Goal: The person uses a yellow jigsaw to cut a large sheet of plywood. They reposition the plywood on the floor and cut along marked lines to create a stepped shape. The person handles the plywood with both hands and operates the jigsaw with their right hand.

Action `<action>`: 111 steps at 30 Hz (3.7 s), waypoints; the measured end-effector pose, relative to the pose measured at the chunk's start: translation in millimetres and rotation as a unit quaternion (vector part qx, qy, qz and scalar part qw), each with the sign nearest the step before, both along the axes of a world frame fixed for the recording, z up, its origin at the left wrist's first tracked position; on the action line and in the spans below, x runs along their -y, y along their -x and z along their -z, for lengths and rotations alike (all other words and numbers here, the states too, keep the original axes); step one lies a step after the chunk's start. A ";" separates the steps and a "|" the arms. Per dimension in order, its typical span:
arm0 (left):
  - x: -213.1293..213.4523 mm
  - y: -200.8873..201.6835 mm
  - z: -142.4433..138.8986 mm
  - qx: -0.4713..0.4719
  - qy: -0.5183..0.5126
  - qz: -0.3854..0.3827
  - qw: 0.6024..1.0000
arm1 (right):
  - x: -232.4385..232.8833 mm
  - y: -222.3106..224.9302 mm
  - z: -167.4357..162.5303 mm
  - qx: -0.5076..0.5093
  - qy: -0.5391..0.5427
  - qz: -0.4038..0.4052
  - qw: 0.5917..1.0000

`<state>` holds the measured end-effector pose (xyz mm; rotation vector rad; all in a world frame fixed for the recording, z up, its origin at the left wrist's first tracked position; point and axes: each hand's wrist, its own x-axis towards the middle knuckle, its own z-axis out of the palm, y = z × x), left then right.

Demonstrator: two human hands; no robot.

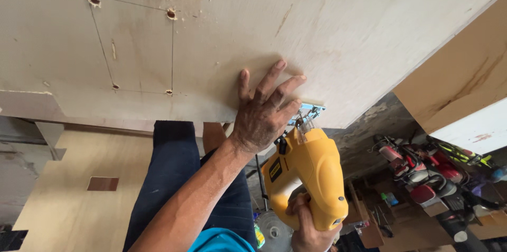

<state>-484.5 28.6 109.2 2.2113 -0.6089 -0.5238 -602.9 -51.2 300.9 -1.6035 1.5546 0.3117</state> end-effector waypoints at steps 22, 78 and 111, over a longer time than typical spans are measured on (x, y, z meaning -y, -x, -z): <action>-3.2 -6.8 0.0 -0.020 0.014 0.026 0.999 | 21.0 6.2 0.7 0.036 -0.025 -0.110 0.993; 3.3 -6.2 5.5 -0.041 0.059 0.031 0.997 | -5.0 29.5 4.3 0.149 -0.070 0.087 0.983; 8.4 -10.1 15.8 -0.016 0.050 0.067 0.996 | 33.3 2.6 1.5 0.054 -0.052 -0.170 0.983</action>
